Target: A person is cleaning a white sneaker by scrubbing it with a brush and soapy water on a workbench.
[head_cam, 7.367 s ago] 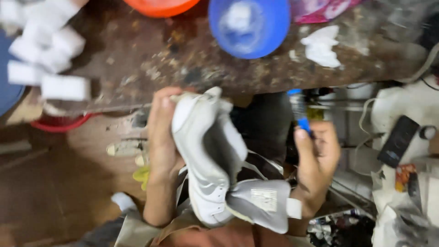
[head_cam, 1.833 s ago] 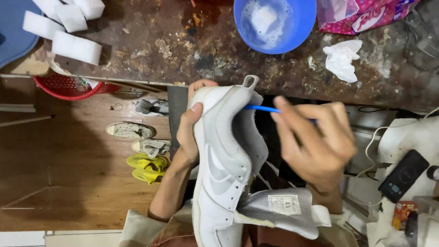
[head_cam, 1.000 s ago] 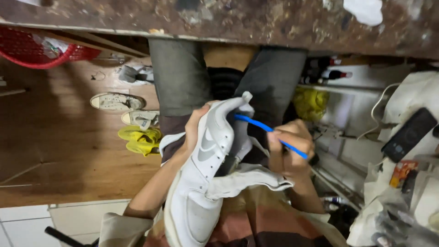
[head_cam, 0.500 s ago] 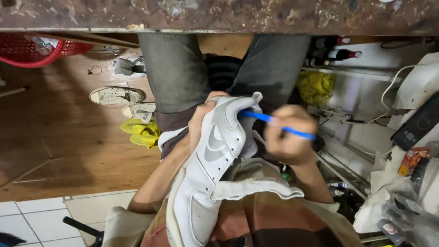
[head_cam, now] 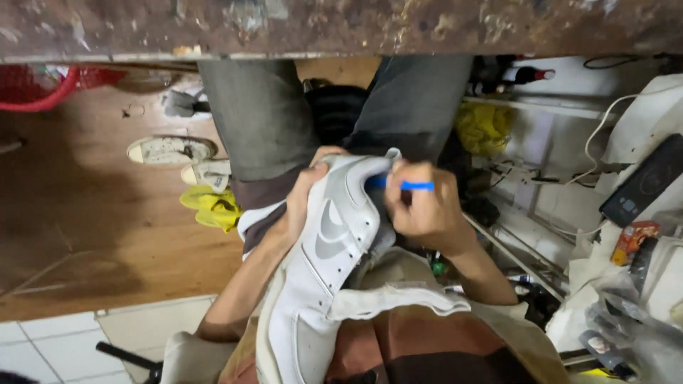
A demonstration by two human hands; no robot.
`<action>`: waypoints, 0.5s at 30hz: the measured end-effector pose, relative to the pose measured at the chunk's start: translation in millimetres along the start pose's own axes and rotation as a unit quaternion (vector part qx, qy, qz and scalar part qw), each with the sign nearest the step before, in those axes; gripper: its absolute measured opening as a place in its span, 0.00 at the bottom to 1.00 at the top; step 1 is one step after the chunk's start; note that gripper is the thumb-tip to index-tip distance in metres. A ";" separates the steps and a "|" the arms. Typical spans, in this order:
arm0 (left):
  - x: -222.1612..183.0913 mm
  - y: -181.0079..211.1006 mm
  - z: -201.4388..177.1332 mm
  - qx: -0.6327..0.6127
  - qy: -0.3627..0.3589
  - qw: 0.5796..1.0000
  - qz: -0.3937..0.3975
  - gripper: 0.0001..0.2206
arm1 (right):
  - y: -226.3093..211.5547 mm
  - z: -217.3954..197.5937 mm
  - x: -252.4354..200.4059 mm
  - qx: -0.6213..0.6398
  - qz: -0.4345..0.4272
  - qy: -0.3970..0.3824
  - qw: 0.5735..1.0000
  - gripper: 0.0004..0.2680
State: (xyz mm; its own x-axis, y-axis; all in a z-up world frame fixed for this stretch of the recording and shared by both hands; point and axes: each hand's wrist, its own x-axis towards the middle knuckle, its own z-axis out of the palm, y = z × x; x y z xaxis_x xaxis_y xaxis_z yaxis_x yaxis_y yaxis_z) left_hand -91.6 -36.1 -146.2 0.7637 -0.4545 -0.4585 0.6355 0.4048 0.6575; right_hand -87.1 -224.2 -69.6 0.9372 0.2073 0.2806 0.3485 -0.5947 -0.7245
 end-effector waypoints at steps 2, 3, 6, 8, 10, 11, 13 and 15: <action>0.5 6.3 2.6 -0.003 -0.003 1.000 0.002 0.21 | -9.8 -14.4 8.4 -0.018 0.046 0.052 0.997 0.05; -2.0 6.7 3.5 -0.008 -0.001 1.000 0.000 0.22 | -14.8 -20.7 10.8 -0.032 0.096 0.101 0.990 0.04; -0.8 1.1 0.2 -0.020 -0.001 1.000 0.020 0.21 | -17.9 -17.7 4.4 -0.024 0.135 0.078 0.988 0.03; -2.3 7.1 5.1 -0.023 -0.008 0.999 0.020 0.21 | -15.6 -14.3 8.4 -0.021 0.152 0.072 0.986 0.03; -3.0 5.2 4.4 -0.030 -0.007 0.999 0.018 0.21 | -15.8 -10.3 9.1 -0.016 0.173 0.058 0.983 0.02; -2.7 1.3 1.9 -0.032 -0.003 0.999 0.024 0.21 | -17.6 -9.0 8.0 -0.011 0.196 0.045 0.979 0.02; -0.3 -6.0 -4.0 -0.029 -0.004 0.999 0.037 0.21 | -23.6 -7.9 8.0 -0.006 0.213 0.040 0.976 0.02; 2.5 -16.4 -10.1 -0.035 -0.016 0.999 0.033 0.21 | -30.7 -8.6 9.7 -0.027 0.240 0.031 0.970 0.03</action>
State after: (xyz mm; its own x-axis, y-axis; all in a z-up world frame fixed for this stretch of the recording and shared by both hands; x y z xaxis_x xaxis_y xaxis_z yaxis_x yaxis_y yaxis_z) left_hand -99.0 -35.9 -164.2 0.8005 -0.4502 -0.3956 0.5917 0.4890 0.6408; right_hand -88.8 -210.6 -39.3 0.9877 -0.1507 -0.0426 -0.1316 -0.6511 -0.7475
